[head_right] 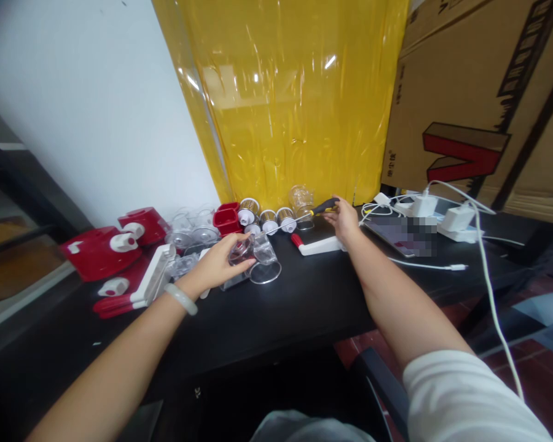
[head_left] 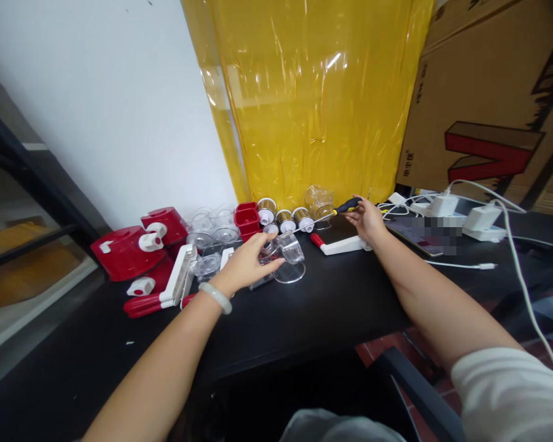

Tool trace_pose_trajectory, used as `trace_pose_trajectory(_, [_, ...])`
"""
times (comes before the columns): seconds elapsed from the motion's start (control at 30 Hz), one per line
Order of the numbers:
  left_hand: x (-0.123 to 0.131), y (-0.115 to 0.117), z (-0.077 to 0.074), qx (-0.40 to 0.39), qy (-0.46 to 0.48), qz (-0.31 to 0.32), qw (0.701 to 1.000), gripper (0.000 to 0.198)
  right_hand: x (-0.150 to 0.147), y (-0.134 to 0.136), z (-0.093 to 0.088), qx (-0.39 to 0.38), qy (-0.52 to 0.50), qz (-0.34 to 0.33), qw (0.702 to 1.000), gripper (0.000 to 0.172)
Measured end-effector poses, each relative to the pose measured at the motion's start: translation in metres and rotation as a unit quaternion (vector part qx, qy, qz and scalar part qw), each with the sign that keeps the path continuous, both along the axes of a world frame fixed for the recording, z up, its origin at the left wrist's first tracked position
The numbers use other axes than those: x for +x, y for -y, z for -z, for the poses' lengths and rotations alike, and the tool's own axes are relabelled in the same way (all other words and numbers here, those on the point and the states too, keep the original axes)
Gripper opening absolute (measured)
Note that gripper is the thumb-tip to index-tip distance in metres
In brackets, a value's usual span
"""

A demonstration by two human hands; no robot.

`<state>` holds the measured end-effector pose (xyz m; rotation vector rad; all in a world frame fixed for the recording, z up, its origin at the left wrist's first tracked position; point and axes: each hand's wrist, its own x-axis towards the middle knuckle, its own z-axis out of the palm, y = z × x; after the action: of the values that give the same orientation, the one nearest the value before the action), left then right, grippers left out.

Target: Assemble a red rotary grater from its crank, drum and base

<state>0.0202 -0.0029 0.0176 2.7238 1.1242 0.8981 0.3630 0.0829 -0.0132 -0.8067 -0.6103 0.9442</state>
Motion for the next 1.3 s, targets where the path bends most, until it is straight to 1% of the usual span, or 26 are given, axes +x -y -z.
trace_pose_trajectory(0.27, [-0.0005, 0.0015, -0.0015, -0.001, -0.006, -0.003, 1.000, 0.055, -0.0009, 0.0012, -0.0019, 0.003, 0.014, 0.000, 1.000, 0.010])
trace_pose_trajectory(0.37, [-0.0004, 0.0015, -0.0014, -0.002, -0.007, -0.006, 1.000, 0.056, -0.0020, 0.0018, -0.0032, 0.001, 0.011, 0.001, 1.000, 0.013])
trace_pose_trajectory(0.5, [0.0000, 0.0012, -0.0012, 0.000, -0.007, -0.003, 1.000, 0.056, -0.0022, 0.0019, -0.0039, -0.002, -0.020, -0.009, 1.000, 0.024])
trace_pose_trajectory(0.6, [0.0002, 0.0008, -0.0009, 0.002, -0.008, -0.003, 1.000, 0.055, -0.0011, 0.0010, -0.0034, -0.004, -0.028, -0.015, 1.000, 0.025])
trace_pose_trajectory(0.67, [0.0001, 0.0001, -0.0006, 0.003, -0.011, -0.004, 1.000, 0.056, -0.0004, -0.0001, -0.0028, -0.007, -0.028, -0.011, 1.000, 0.023])
trace_pose_trajectory(0.83, [-0.0004, -0.0013, 0.0007, 0.005, -0.004, -0.001, 1.000, 0.056, 0.0013, -0.0029, -0.0008, -0.005, -0.040, -0.006, 0.999, 0.010])
trace_pose_trajectory(0.93, [-0.0004, -0.0009, 0.0009, 0.006, -0.003, 0.000, 1.000, 0.056, 0.0016, -0.0032, -0.0003, -0.003, -0.041, -0.004, 0.999, 0.008])
trace_pose_trajectory(1.07, [-0.0001, -0.0002, 0.0007, 0.004, -0.003, -0.004, 1.000, 0.056, 0.0010, -0.0017, -0.0012, 0.004, -0.022, -0.004, 1.000, 0.012])
trace_pose_trajectory(1.2, [0.0001, 0.0000, 0.0003, 0.008, -0.006, -0.004, 1.000, 0.056, 0.0012, -0.0019, -0.0006, 0.010, 0.001, 0.011, 1.000, 0.018])
trace_pose_trajectory(1.3, [-0.0001, 0.0000, 0.0003, 0.004, -0.007, -0.005, 1.000, 0.056, 0.0019, -0.0037, 0.0012, 0.012, 0.008, 0.014, 1.000, 0.018])
